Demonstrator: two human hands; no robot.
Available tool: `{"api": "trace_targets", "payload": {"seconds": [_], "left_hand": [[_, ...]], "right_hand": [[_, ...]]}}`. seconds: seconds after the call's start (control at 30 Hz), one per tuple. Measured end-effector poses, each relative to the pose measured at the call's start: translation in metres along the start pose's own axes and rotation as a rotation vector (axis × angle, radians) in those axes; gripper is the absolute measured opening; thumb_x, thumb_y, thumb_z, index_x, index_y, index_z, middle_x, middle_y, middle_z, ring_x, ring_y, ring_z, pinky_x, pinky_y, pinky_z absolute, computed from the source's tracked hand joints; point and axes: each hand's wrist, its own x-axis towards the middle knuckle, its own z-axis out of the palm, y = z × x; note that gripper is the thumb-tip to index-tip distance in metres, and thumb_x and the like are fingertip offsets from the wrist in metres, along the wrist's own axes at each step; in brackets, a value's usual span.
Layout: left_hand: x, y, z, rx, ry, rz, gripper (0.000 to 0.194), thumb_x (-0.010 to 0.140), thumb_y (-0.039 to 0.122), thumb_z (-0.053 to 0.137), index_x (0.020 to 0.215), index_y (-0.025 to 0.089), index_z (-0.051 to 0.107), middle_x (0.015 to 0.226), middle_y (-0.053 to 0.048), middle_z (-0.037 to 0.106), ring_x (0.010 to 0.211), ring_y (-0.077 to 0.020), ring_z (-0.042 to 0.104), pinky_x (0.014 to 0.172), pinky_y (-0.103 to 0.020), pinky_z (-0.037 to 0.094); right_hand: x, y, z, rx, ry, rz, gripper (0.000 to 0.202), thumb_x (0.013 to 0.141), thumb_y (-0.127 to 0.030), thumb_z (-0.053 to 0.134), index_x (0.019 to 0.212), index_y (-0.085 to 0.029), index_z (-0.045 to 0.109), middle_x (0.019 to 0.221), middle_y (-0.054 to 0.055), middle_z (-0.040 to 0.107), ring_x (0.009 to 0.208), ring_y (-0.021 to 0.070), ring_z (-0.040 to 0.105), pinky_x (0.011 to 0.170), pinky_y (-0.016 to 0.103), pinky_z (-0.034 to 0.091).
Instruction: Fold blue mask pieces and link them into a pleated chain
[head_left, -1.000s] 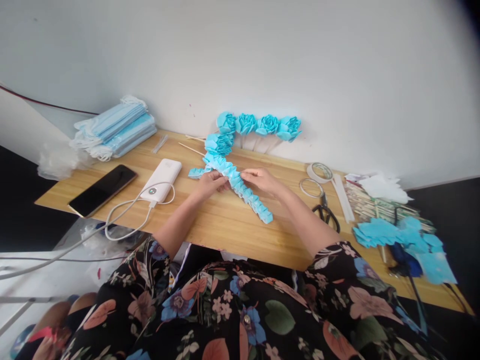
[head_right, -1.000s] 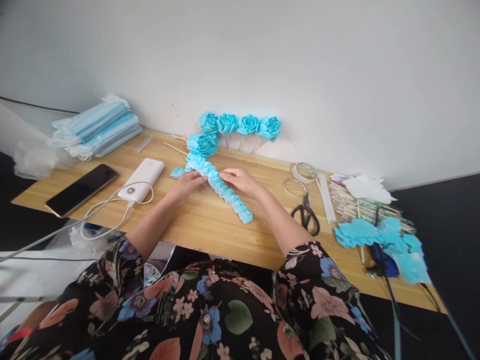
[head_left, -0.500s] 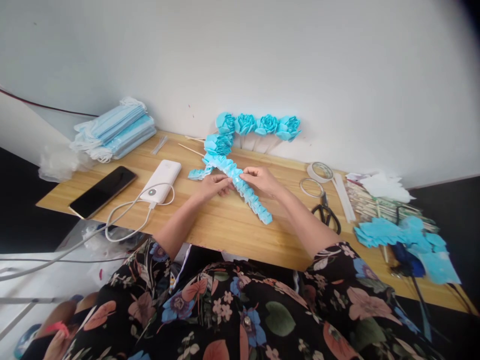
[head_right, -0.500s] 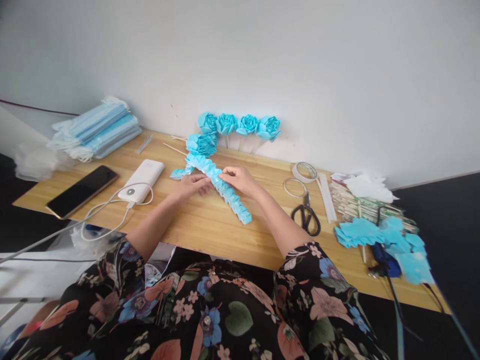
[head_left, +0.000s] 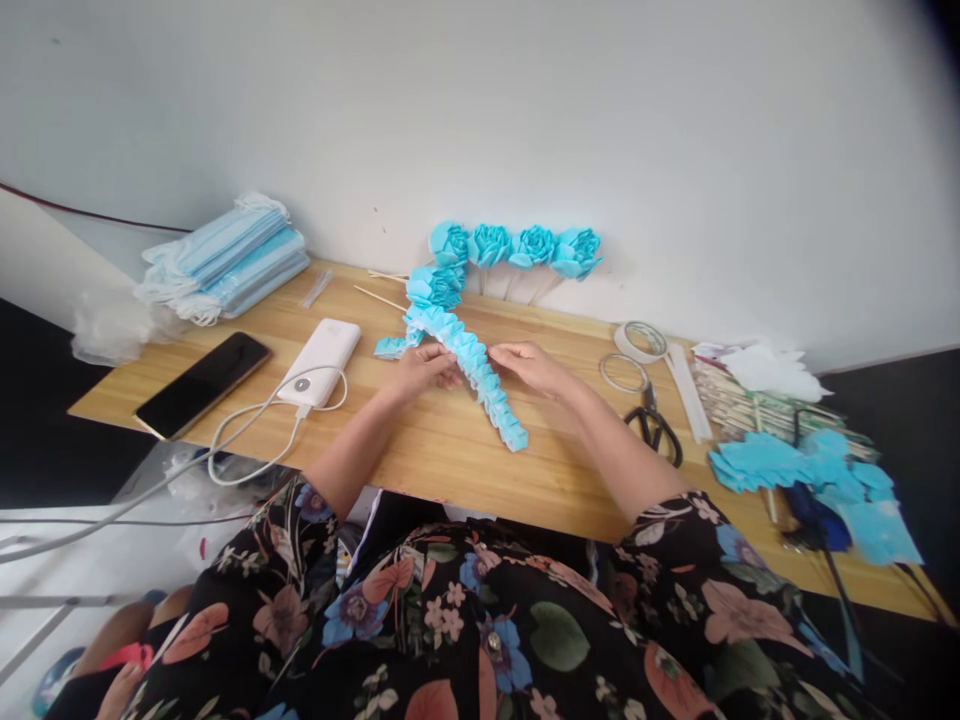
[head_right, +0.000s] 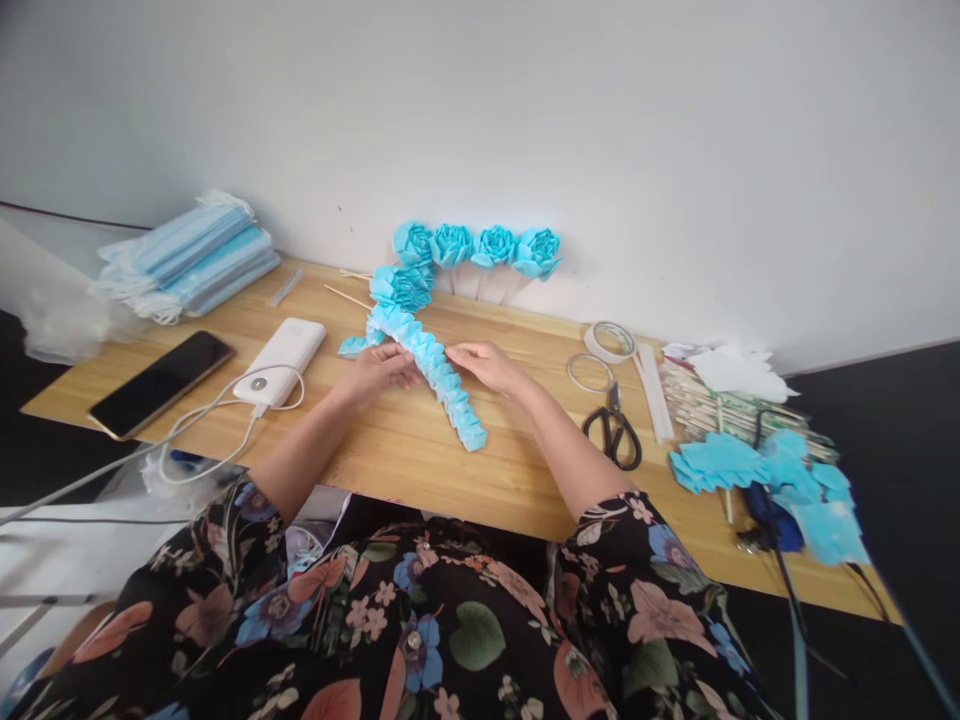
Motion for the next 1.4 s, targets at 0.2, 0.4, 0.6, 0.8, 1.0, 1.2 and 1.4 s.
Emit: {"api": "trace_targets", "payload": {"seconds": [0.2,0.4,0.6,0.8,1.0,1.2,1.4], "left_hand": [[-0.001,-0.001,0.001,0.033,-0.012,0.018,0.042,0.068,0.047,0.084,0.079,0.012,0.065,0.071,-0.006,0.073,0.063,-0.0152,0.069,0.058,-0.024,0.052],[0.000,-0.005,0.000,0.170,-0.107,0.032,0.040,0.073,0.050,0.079,0.082,0.012,0.072,0.081,-0.010,0.075,0.065,-0.0150,0.069,0.061,-0.025,0.055],[-0.010,-0.004,0.015,0.071,-0.282,-0.096,0.045,0.078,0.054,0.074,0.090,0.011,0.072,0.098,-0.015,0.076,0.073,-0.0162,0.070,0.063,-0.027,0.057],[-0.024,-0.006,0.040,-0.052,-0.255,-0.196,0.041,0.078,0.049,0.077,0.088,0.011,0.065,0.085,-0.010,0.072,0.065,-0.0131,0.067,0.058,-0.025,0.054],[-0.026,-0.010,0.050,-0.004,-0.086,-0.088,0.028,0.080,0.036,0.076,0.082,0.012,0.062,0.072,-0.003,0.067,0.059,-0.0109,0.063,0.054,-0.023,0.051],[-0.023,-0.016,0.051,0.081,-0.001,-0.038,0.022,0.079,0.030,0.074,0.076,0.013,0.061,0.061,0.000,0.064,0.050,-0.0096,0.058,0.050,-0.023,0.048],[-0.021,-0.020,0.048,-0.034,0.044,-0.046,0.023,0.077,0.029,0.076,0.073,0.013,0.060,0.062,-0.002,0.066,0.051,-0.0105,0.060,0.048,-0.022,0.046]], "right_hand": [[-0.011,-0.006,0.001,-0.047,0.017,0.031,0.036,0.074,-0.053,0.072,0.078,-0.018,0.070,0.073,-0.001,0.067,0.068,0.0132,0.056,0.071,0.028,0.043],[-0.028,-0.015,-0.001,0.014,-0.009,0.094,0.037,0.075,-0.053,0.070,0.075,-0.017,0.064,0.063,-0.004,0.058,0.057,0.0101,0.047,0.058,0.026,0.036],[-0.038,-0.022,-0.001,-0.047,0.040,0.087,0.035,0.075,-0.053,0.066,0.073,-0.018,0.062,0.059,-0.005,0.052,0.053,0.0093,0.042,0.053,0.025,0.032],[-0.042,-0.019,0.002,-0.128,0.102,0.043,0.031,0.080,-0.049,0.063,0.077,-0.018,0.063,0.062,-0.003,0.057,0.056,0.0105,0.047,0.055,0.025,0.037],[-0.043,-0.010,0.004,-0.142,0.169,-0.013,0.030,0.081,-0.047,0.062,0.075,-0.019,0.063,0.064,-0.002,0.059,0.057,0.0110,0.048,0.055,0.025,0.038],[-0.045,-0.005,0.008,-0.046,0.210,-0.020,0.032,0.082,-0.049,0.065,0.074,-0.018,0.067,0.065,-0.001,0.062,0.058,0.0111,0.053,0.055,0.025,0.041],[-0.054,0.002,0.000,0.204,0.123,0.091,0.060,0.079,-0.075,0.059,0.094,-0.019,0.075,0.089,0.009,0.075,0.081,0.0202,0.068,0.064,0.030,0.055]]}}
